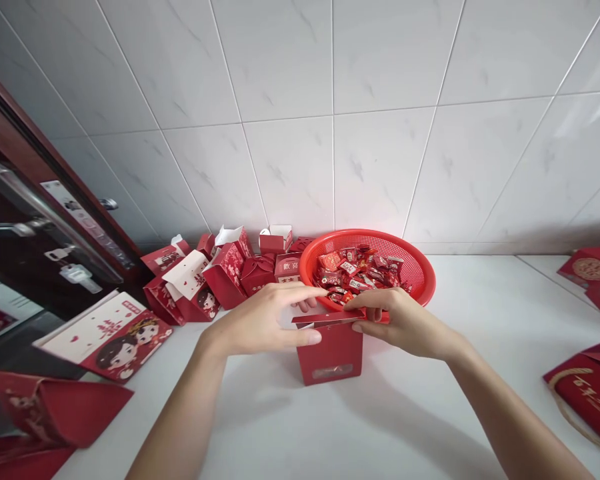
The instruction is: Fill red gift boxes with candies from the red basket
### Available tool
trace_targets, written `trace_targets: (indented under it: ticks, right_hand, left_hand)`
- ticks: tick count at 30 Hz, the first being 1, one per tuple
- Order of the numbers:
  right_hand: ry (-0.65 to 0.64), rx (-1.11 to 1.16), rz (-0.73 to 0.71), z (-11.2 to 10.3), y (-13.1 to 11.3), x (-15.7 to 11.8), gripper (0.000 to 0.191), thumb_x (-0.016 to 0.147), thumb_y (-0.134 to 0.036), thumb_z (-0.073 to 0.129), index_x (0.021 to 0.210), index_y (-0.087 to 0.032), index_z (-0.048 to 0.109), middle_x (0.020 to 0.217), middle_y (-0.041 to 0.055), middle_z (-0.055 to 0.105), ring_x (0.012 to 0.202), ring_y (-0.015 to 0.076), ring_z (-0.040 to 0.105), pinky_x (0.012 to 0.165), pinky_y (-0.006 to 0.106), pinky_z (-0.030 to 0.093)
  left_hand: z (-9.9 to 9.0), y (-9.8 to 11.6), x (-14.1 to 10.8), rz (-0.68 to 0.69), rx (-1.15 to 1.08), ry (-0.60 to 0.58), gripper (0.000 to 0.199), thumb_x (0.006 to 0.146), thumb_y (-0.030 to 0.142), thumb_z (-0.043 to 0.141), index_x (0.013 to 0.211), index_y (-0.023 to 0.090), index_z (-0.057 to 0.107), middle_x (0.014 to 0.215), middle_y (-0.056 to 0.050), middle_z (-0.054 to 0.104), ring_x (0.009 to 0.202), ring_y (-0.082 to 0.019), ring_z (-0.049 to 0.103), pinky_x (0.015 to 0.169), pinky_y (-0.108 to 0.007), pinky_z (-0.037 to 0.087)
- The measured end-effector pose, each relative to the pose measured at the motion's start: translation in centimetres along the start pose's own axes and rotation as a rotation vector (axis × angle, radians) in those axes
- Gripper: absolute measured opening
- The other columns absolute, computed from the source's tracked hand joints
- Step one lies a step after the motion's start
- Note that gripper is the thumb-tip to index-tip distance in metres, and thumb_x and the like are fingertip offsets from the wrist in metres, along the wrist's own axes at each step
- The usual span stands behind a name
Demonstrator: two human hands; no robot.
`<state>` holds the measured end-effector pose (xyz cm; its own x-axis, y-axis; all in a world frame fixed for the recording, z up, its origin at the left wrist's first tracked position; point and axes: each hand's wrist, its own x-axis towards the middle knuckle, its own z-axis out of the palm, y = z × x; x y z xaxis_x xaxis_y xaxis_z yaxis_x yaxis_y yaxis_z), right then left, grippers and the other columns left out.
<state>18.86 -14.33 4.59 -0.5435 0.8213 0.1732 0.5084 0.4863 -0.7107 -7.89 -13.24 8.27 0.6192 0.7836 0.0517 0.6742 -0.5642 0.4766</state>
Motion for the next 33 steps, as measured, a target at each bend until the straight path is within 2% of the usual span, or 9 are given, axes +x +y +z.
trace_targets:
  ticks: [5,9,11,15,17,20,24,28,33]
  right_hand:
    - [0.014,-0.044,-0.033,0.3,0.1,0.2,0.020,0.092,-0.013,0.061,0.102,-0.021,0.076,0.093,0.0026,0.075,0.075,0.0163,0.061,0.065,0.028,0.047]
    - [0.029,0.013,0.009,0.4,0.2,0.2,0.017,0.091,-0.014,0.058,0.095,-0.019,0.074,0.089,0.0042,0.074,0.070,0.0155,0.062,0.062,0.027,0.048]
    - [-0.008,0.082,0.037,0.4,0.2,0.2,0.014,0.094,-0.026,0.061,0.096,-0.019,0.073,0.087,0.0042,0.073,0.067,0.0153,0.062,0.059,0.027,0.048]
    - [-0.016,0.157,0.030,0.6,0.2,0.2,0.043,0.102,-0.054,0.049,0.084,-0.019,0.068,0.075,0.0029,0.064,0.065,0.0157,0.057,0.058,0.027,0.047]
    - [-0.001,0.136,0.040,0.9,0.3,0.4,0.044,0.104,-0.051,0.045,0.082,-0.019,0.066,0.073,0.0020,0.062,0.065,0.0150,0.054,0.059,0.027,0.045]
    - [0.005,0.063,0.054,1.5,0.6,0.7,0.030,0.102,-0.040,0.051,0.089,-0.020,0.070,0.076,0.0010,0.065,0.066,0.0145,0.051,0.059,0.027,0.040]
    - [0.034,0.010,0.055,1.9,0.7,0.8,0.023,0.099,-0.031,0.054,0.085,-0.020,0.069,0.076,0.0009,0.066,0.066,0.0144,0.049,0.060,0.027,0.038]
    - [0.067,-0.056,0.059,2.1,0.6,0.8,0.025,0.097,-0.026,0.055,0.074,-0.021,0.062,0.071,0.0005,0.062,0.063,0.0142,0.044,0.057,0.026,0.033]
    - [0.096,-0.101,0.056,2.5,0.5,0.9,0.023,0.095,-0.021,0.056,0.072,-0.021,0.059,0.070,-0.0002,0.061,0.062,0.0142,0.043,0.057,0.027,0.033]
  left_hand:
    - [-0.3,-0.6,-0.1,-0.013,0.054,-0.011,0.027,0.085,0.021,0.068,0.111,0.024,0.075,0.105,-0.001,0.076,0.092,-0.019,0.069,0.082,-0.029,0.052]
    - [0.5,-0.5,0.5,-0.012,0.102,0.005,0.018,0.088,0.011,0.058,0.096,0.022,0.071,0.101,0.000,0.073,0.087,-0.017,0.065,0.075,-0.029,0.046]
    - [0.8,-0.5,0.7,-0.006,0.109,0.024,0.017,0.089,0.009,0.056,0.092,0.022,0.067,0.100,0.000,0.071,0.085,-0.017,0.062,0.074,-0.029,0.044]
    - [1.1,-0.6,0.8,0.004,0.096,0.040,0.012,0.088,0.009,0.055,0.085,0.021,0.053,0.092,0.001,0.064,0.078,-0.015,0.057,0.069,-0.028,0.040]
    - [1.2,-0.6,0.8,0.012,0.112,0.033,0.016,0.087,0.007,0.052,0.080,0.021,0.047,0.087,0.002,0.060,0.075,-0.014,0.053,0.066,-0.028,0.038]
    - [1.1,-0.5,0.6,-0.002,0.124,-0.014,0.017,0.087,0.007,0.049,0.076,0.020,0.048,0.086,0.001,0.057,0.073,-0.014,0.051,0.066,-0.028,0.037]
    - [0.8,-0.5,0.4,-0.035,0.074,-0.097,0.009,0.083,0.022,0.065,0.080,0.021,0.057,0.096,0.000,0.060,0.081,-0.016,0.057,0.068,-0.028,0.040]
    - [0.8,-0.8,0.8,-0.046,0.033,-0.054,0.011,0.087,0.026,0.064,0.080,0.021,0.056,0.093,0.000,0.064,0.083,-0.018,0.060,0.073,-0.029,0.044]
    - [0.9,-1.3,1.3,-0.028,-0.036,-0.037,0.006,0.090,0.024,0.061,0.092,0.022,0.067,0.098,-0.002,0.071,0.089,-0.019,0.065,0.074,-0.029,0.046]
